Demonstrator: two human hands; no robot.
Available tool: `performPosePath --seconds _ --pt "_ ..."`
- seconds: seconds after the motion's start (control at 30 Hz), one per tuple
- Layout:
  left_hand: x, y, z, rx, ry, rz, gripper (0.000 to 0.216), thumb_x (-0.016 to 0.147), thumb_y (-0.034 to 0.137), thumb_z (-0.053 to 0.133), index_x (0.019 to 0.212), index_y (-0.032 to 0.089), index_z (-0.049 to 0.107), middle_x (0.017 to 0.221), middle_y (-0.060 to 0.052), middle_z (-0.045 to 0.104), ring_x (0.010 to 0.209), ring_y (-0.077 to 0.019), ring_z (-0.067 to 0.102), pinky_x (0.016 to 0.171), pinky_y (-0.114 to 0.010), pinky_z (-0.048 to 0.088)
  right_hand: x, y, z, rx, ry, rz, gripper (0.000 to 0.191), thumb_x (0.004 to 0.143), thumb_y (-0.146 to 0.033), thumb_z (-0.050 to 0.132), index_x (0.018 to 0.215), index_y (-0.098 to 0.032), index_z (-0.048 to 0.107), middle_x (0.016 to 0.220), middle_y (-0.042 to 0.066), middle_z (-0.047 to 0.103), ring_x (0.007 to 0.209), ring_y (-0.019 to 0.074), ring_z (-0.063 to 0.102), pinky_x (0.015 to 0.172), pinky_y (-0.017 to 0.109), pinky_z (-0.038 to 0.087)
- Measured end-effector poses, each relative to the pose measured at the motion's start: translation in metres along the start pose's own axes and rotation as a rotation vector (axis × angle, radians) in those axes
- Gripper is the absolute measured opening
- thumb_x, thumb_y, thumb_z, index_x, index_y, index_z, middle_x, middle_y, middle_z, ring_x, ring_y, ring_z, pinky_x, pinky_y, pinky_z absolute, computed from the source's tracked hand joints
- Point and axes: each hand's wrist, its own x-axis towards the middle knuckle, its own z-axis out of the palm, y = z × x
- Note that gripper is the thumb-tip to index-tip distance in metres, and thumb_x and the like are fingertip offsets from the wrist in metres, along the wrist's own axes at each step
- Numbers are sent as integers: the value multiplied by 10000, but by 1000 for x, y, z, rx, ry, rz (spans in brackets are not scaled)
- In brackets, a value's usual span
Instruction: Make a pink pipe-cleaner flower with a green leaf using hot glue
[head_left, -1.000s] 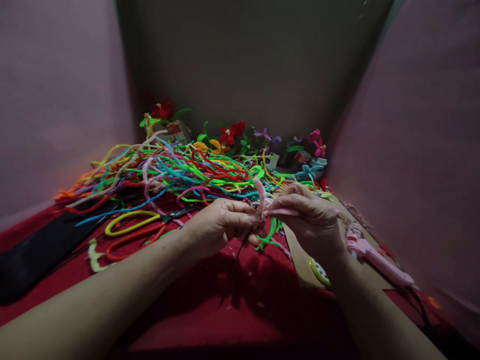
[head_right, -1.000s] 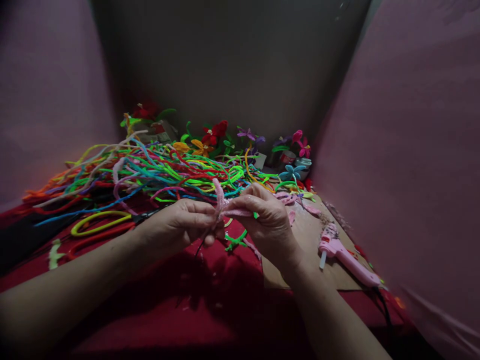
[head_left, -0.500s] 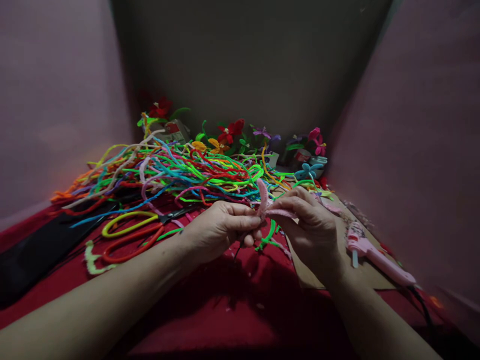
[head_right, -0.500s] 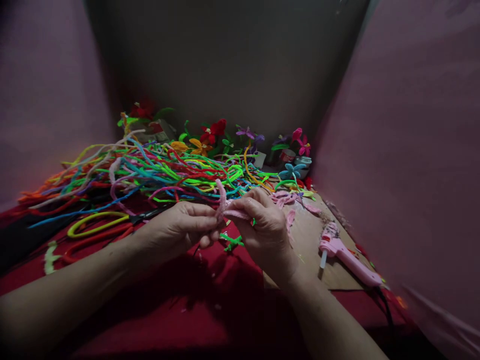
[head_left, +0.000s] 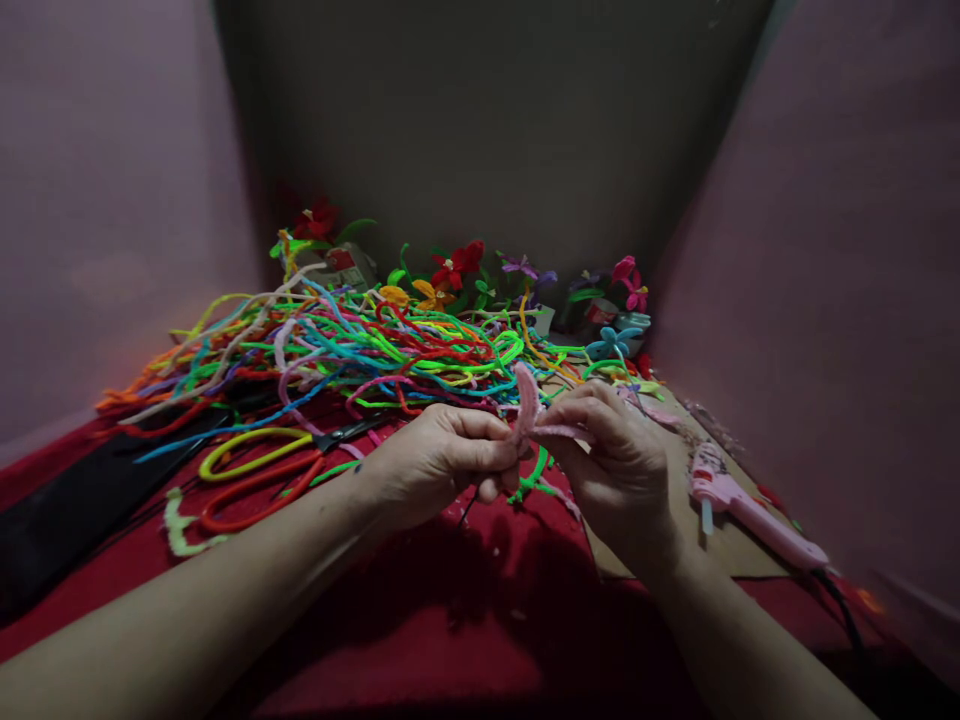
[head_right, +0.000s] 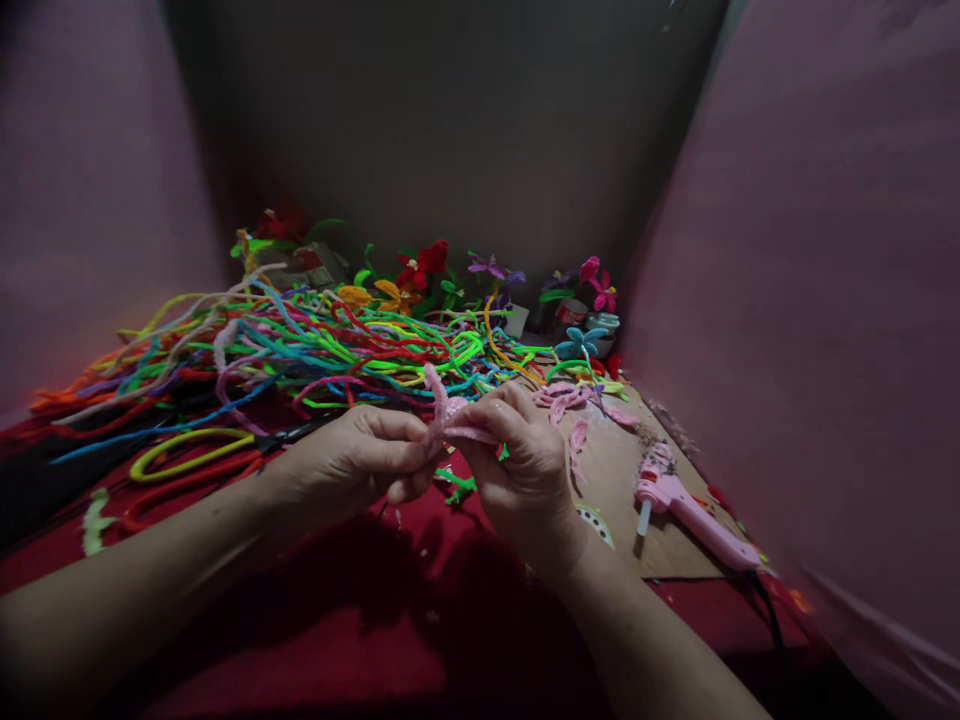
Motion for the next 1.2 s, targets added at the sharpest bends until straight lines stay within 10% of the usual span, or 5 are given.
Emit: performPosePath --seconds 0.73,1.0,1.2 --pt "-3 7 2 19 62 99 204 739 240 664 596 104 615 536 13 516 469 -35 395 465 -166 299 -5 9 9 160 101 126 294 746 -125 639 983 -235 506 840 -6 502 672 106 496 599 257 445" --pt "6 16 -14 -140 309 219 94 653 148 727 701 98 664 582 -10 570 447 -20 445 433 -123 361 26 42 -39 288 481 409 158 722 -182 592 858 -188 513 697 -35 496 496 68 471 438 207 386" --pt "9 12 -15 -104 315 160 80 649 125 717 704 87 672 587 -23 595 450 -28 478 419 -115 378 37 77 -80 -327 -49 715 100 700 -195 538 740 -133 606 570 -3 540 468 96 465 468 236 349"
